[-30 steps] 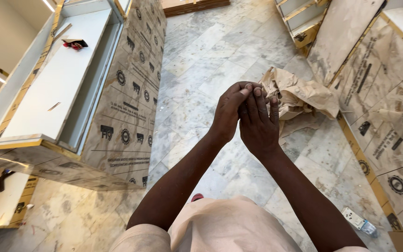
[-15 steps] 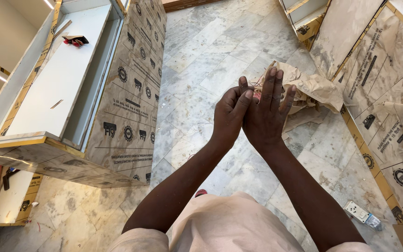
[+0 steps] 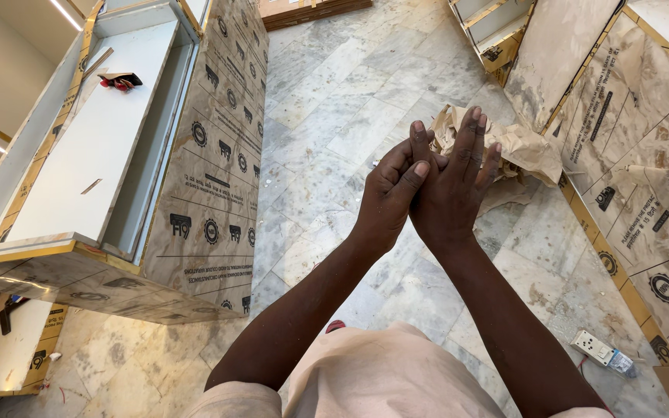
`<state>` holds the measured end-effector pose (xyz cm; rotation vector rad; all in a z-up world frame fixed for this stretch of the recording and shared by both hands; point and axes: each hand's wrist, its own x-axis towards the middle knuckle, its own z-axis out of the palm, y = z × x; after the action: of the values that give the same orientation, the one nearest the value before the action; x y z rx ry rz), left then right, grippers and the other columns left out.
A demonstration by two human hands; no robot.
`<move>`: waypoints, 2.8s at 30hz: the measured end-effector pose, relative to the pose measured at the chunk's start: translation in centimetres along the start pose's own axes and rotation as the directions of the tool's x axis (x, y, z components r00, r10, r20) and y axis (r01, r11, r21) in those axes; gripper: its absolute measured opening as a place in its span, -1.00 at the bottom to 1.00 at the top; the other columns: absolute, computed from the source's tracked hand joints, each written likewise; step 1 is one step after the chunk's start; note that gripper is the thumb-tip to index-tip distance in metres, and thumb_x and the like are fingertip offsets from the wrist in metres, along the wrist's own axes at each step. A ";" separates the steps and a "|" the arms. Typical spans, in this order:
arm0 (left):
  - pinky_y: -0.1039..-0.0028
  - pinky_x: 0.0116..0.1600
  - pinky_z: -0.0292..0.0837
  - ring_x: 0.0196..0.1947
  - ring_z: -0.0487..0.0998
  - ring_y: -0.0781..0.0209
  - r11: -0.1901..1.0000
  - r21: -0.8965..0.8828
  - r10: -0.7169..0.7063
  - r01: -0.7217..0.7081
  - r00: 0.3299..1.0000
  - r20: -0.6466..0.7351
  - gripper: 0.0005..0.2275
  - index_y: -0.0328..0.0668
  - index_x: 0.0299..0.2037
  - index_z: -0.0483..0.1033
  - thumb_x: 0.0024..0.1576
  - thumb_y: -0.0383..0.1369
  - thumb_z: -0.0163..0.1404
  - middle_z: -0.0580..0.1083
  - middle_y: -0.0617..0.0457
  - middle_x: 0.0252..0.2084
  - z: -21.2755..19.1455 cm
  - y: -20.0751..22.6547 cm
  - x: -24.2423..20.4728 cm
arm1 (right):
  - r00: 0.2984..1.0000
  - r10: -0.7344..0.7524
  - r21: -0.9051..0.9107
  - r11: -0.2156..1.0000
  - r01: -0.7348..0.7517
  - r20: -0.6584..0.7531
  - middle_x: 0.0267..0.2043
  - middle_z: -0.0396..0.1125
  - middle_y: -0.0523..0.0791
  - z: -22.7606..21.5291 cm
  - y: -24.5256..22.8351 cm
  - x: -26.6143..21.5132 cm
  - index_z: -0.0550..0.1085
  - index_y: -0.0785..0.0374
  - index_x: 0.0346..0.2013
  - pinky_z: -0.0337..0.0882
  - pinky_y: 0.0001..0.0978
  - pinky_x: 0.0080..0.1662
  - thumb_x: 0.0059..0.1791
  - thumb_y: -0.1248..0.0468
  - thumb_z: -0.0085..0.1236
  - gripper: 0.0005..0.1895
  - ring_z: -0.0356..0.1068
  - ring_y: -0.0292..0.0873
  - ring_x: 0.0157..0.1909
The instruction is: The person uses a hand plane to smooth the edge of a wooden furniture piece. They then use a utility knife to scrape and remove material from the edge of a white surface and a marble-like countertop.
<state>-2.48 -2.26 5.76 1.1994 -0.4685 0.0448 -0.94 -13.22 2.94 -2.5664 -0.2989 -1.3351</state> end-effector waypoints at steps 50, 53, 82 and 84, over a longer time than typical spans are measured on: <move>0.62 -0.12 0.33 -0.26 0.38 0.44 0.874 -0.255 -0.348 0.414 0.898 0.268 -0.76 -0.35 -0.04 0.49 0.35 -0.27 -0.03 0.43 0.16 -0.29 -7.9 -7.8 12.4 | 0.937 0.340 -0.374 0.882 -0.286 0.084 0.47 0.02 0.09 10.1 -2.6 2.9 0.17 0.20 0.46 0.13 0.16 0.38 0.15 0.34 -0.12 -0.45 0.03 0.16 0.53; 0.62 -0.26 0.27 -0.39 0.34 0.44 0.872 -0.241 -0.373 0.426 0.897 0.235 -0.71 -0.35 -0.20 0.50 0.39 -0.21 -0.04 0.40 0.15 -0.41 -7.9 -10.5 13.1 | 0.946 0.314 -0.367 0.891 -0.267 0.074 0.48 0.03 0.07 10.9 -2.0 2.1 0.12 0.28 0.47 0.13 0.16 0.41 0.17 0.36 -0.13 -0.46 0.03 0.12 0.55; 0.61 -0.31 0.24 -0.47 0.32 0.43 0.856 -0.336 -0.410 0.392 0.912 0.020 -0.68 -0.26 -0.33 0.43 0.38 -0.19 -0.06 0.39 0.17 -0.49 -5.3 -22.4 36.7 | 0.974 0.161 -0.173 0.976 -0.132 0.161 0.47 0.07 0.03 27.3 18.2 13.9 0.24 0.32 0.37 0.09 0.12 0.40 0.13 0.35 -0.13 -0.52 0.02 0.10 0.53; 0.60 -0.34 0.27 -0.51 0.34 0.41 0.847 -0.314 -0.445 0.428 0.895 0.020 -0.63 -0.28 -0.35 0.44 0.39 -0.14 -0.10 0.39 0.16 -0.52 -6.4 -23.2 39.4 | 0.972 0.171 -0.208 0.969 -0.135 0.162 0.48 0.06 0.01 29.6 18.7 15.2 0.24 0.30 0.36 0.12 0.11 0.40 0.14 0.34 -0.12 -0.54 0.03 0.09 0.53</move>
<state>41.69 -13.46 -1.90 0.9646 -0.1355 -0.3790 35.92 -21.09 -3.08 -2.8122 0.0045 -1.1325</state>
